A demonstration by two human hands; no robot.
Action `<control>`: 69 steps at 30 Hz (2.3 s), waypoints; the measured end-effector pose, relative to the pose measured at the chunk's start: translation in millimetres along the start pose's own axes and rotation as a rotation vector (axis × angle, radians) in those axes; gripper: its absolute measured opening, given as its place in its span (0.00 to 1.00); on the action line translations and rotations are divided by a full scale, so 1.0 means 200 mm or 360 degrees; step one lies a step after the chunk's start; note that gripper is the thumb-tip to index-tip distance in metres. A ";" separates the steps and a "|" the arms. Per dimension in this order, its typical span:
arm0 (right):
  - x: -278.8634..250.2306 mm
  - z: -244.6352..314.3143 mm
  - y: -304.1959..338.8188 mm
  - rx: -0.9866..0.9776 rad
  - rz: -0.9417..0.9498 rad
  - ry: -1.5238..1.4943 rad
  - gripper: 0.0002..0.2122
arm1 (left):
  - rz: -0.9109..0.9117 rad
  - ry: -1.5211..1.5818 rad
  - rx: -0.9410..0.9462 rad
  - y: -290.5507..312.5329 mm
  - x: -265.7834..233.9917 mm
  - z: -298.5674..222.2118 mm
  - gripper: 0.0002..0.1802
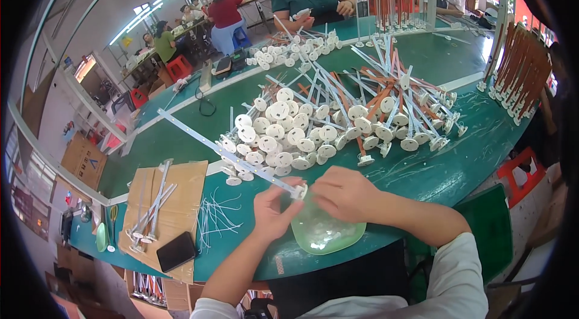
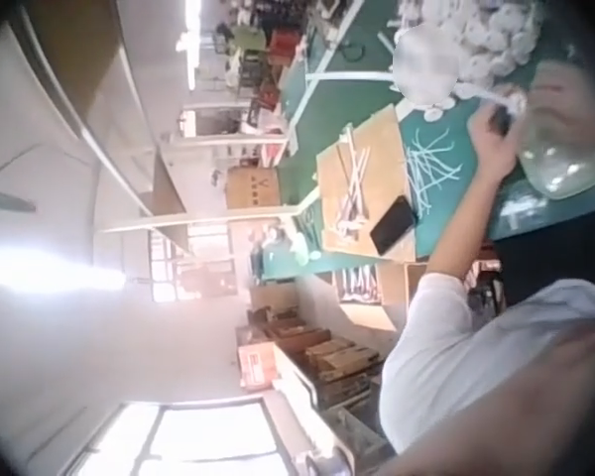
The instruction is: The worker is assembling LED light strips by attaching circular plastic bases to long LED circuit strips at a workstation.
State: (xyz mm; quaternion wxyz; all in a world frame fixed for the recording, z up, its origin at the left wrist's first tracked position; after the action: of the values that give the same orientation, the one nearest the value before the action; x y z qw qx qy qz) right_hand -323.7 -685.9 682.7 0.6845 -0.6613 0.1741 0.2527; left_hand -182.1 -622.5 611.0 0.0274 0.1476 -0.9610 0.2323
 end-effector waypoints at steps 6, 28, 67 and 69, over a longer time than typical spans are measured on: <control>0.25 0.09 0.17 -0.0216 0.0966 -0.0428 0.17 | -0.0061 -0.0184 -0.0194 -0.03 -0.03 0.07 0.22; 0.24 0.03 0.10 0.0213 0.1312 -0.0739 0.04 | -0.0127 0.0053 0.0001 -0.01 -0.01 -0.02 0.25; 0.01 0.06 0.06 -0.0014 -0.0195 -0.0273 0.11 | -0.0226 0.0291 -0.0064 0.03 -0.01 -0.05 0.29; 0.02 0.04 0.04 0.0078 -0.0173 -0.0404 0.10 | -0.0214 0.0364 -0.0047 0.03 -0.02 -0.06 0.29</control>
State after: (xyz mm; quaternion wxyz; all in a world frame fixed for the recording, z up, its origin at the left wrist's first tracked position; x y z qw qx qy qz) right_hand -326.3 -677.6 673.7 0.7296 -0.6156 0.0561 0.2926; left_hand -180.1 -610.6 617.4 0.1543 0.1839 -0.9429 0.2310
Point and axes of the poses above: each hand's wrist, its own y-axis away from the middle knuckle, its own x-axis out of the palm, z = x × y, the point moved 9 cm from there along -y, towards the middle knuckle, and after that the axes turned 11 degrees about y, right-handed, at the moved point
